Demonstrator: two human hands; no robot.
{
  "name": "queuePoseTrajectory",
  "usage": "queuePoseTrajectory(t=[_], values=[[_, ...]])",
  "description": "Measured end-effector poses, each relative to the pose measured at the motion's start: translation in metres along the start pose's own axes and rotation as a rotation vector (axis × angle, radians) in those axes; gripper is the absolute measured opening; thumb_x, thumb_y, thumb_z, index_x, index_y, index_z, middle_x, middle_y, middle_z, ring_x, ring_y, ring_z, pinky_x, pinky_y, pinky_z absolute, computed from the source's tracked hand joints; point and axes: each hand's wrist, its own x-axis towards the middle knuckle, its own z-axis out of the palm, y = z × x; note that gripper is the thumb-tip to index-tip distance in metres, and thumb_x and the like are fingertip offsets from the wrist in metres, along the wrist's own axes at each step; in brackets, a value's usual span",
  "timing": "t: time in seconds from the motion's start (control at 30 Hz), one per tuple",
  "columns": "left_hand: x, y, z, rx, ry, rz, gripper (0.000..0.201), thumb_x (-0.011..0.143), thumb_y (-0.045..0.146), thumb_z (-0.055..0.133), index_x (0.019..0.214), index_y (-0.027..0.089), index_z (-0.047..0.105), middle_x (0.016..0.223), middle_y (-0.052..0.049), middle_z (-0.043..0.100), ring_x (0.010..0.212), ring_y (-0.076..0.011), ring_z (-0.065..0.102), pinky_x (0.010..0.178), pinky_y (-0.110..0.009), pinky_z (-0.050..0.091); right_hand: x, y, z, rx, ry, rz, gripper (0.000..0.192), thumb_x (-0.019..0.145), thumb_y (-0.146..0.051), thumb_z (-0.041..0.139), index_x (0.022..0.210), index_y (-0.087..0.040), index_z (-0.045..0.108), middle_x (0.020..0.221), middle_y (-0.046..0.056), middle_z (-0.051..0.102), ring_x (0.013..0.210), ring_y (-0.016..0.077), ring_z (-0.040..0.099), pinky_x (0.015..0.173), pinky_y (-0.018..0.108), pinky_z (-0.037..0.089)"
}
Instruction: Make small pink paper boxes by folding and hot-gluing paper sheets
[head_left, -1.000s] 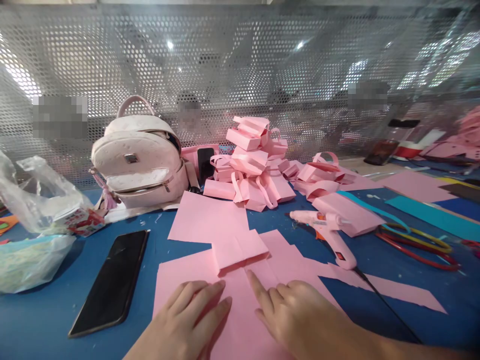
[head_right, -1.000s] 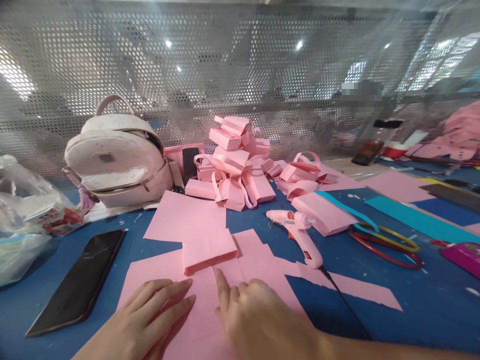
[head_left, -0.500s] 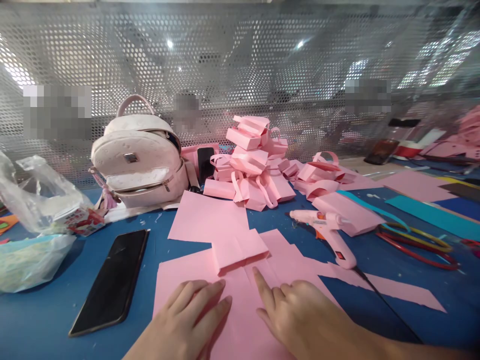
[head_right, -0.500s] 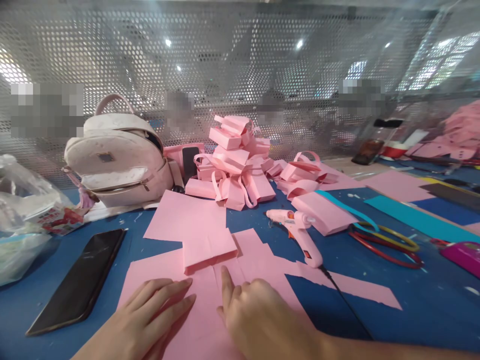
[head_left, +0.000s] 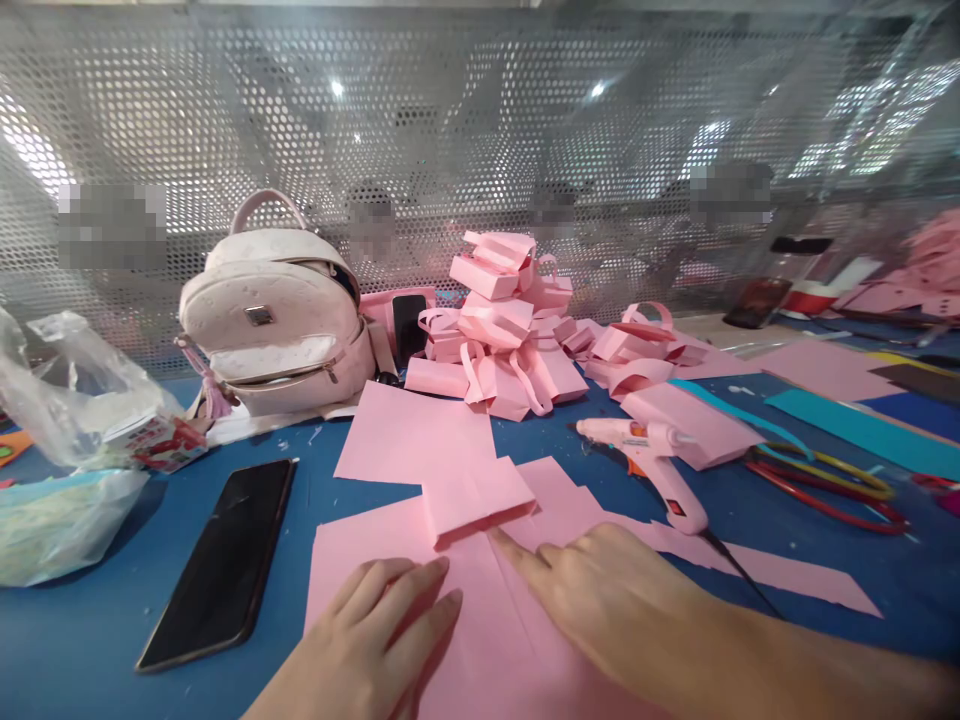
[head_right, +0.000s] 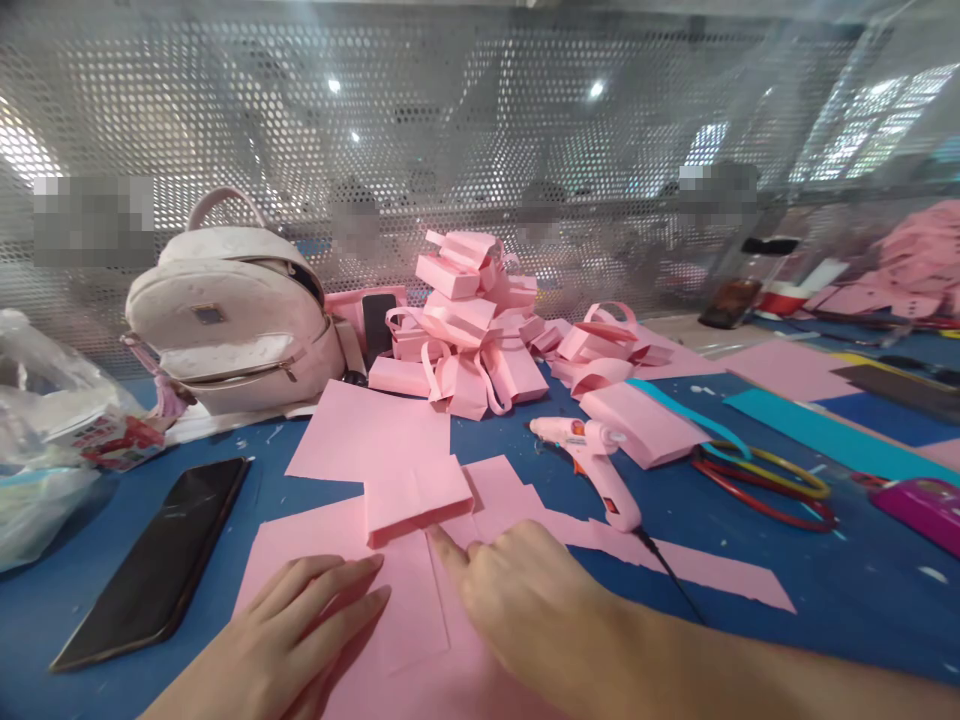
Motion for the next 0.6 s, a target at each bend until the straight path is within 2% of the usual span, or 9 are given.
queuePoseTrajectory(t=[0.03,0.1,0.13,0.17,0.23,0.3,0.4,0.5,0.6], values=[[0.0,0.0,0.0,-0.004,-0.003,-0.001,0.058,0.085,-0.002,0.041,0.138,0.017,0.054,0.138,-0.011,0.061,0.113,-0.0294,0.053,0.095,-0.043,0.053,0.0,0.002,-0.003,0.017,-0.006,-0.002,0.037,0.074,-0.008,0.05,0.106,-0.018,0.066,0.055,-0.001,0.047,0.046,0.0211,0.042,0.051,0.038,0.018],[0.0,0.001,0.0,-0.013,-0.003,-0.006,0.058,0.084,-0.001,0.042,0.138,0.017,0.054,0.138,-0.011,0.061,0.113,-0.0297,0.053,0.095,-0.044,0.053,-0.002,0.004,-0.006,0.067,-0.01,0.007,0.015,0.076,-0.011,0.052,0.078,-0.023,0.061,0.052,0.0,0.046,0.045,0.0205,0.042,0.052,0.038,0.016],[0.001,0.001,0.0,-0.016,0.003,-0.009,0.058,0.084,-0.001,0.043,0.138,0.017,0.054,0.138,-0.011,0.061,0.113,-0.0296,0.053,0.095,-0.043,0.053,-0.003,0.005,-0.006,0.079,-0.01,0.01,0.013,0.077,-0.012,0.053,0.074,-0.023,0.059,0.052,0.0,0.047,0.046,0.0202,0.043,0.052,0.037,0.016],[0.001,0.001,0.0,-0.018,0.01,-0.012,0.058,0.084,-0.001,0.043,0.138,0.018,0.054,0.138,-0.011,0.061,0.112,-0.0295,0.053,0.095,-0.043,0.053,-0.006,0.005,-0.004,0.075,-0.014,0.01,0.014,0.077,-0.012,0.052,0.078,-0.023,0.061,0.053,0.0,0.048,0.047,0.0202,0.044,0.052,0.037,0.017],[0.0,0.001,0.001,-0.015,0.018,-0.015,0.059,0.083,-0.001,0.043,0.138,0.018,0.054,0.137,-0.01,0.061,0.112,-0.0295,0.053,0.095,-0.043,0.053,-0.011,0.005,0.004,0.031,-0.024,-0.001,0.035,0.079,-0.01,0.05,0.109,-0.019,0.066,0.056,0.001,0.051,0.049,0.0209,0.045,0.053,0.036,0.019],[0.0,0.001,0.001,-0.008,0.01,-0.011,0.059,0.084,-0.002,0.042,0.138,0.018,0.054,0.138,-0.011,0.061,0.112,-0.0297,0.053,0.095,-0.044,0.053,-0.016,0.003,0.011,-0.009,-0.031,-0.024,0.055,0.079,-0.008,0.048,0.134,-0.012,0.056,0.061,0.002,0.055,0.052,0.0224,0.048,0.054,0.037,0.023],[0.0,0.0,0.001,-0.002,-0.005,0.002,0.055,0.087,0.0,0.041,0.139,0.017,0.054,0.138,-0.011,0.06,0.112,-0.0299,0.053,0.095,-0.044,0.053,-0.017,0.005,0.006,-0.02,-0.056,-0.059,0.06,0.078,-0.006,0.046,0.137,-0.007,0.054,0.062,0.004,0.057,0.056,0.0251,0.051,0.055,0.038,0.027],[-0.001,-0.002,0.002,0.001,-0.014,0.016,0.05,0.092,0.003,0.041,0.138,0.016,0.055,0.138,-0.012,0.061,0.112,-0.03,0.053,0.095,-0.044,0.054,-0.01,0.013,-0.01,0.121,-0.04,-0.177,0.048,0.085,-0.011,0.046,0.131,-0.011,0.061,0.063,0.003,0.06,0.053,0.0224,0.05,0.053,0.038,0.026],[0.0,-0.002,0.001,0.005,-0.007,0.019,0.047,0.095,0.006,0.041,0.138,0.016,0.055,0.138,-0.012,0.061,0.112,-0.0298,0.053,0.094,-0.044,0.055,-0.007,0.019,-0.008,0.199,-0.064,-0.122,0.043,0.091,-0.018,0.048,0.131,-0.012,0.06,0.063,0.002,0.061,0.051,0.0204,0.049,0.052,0.037,0.023]])
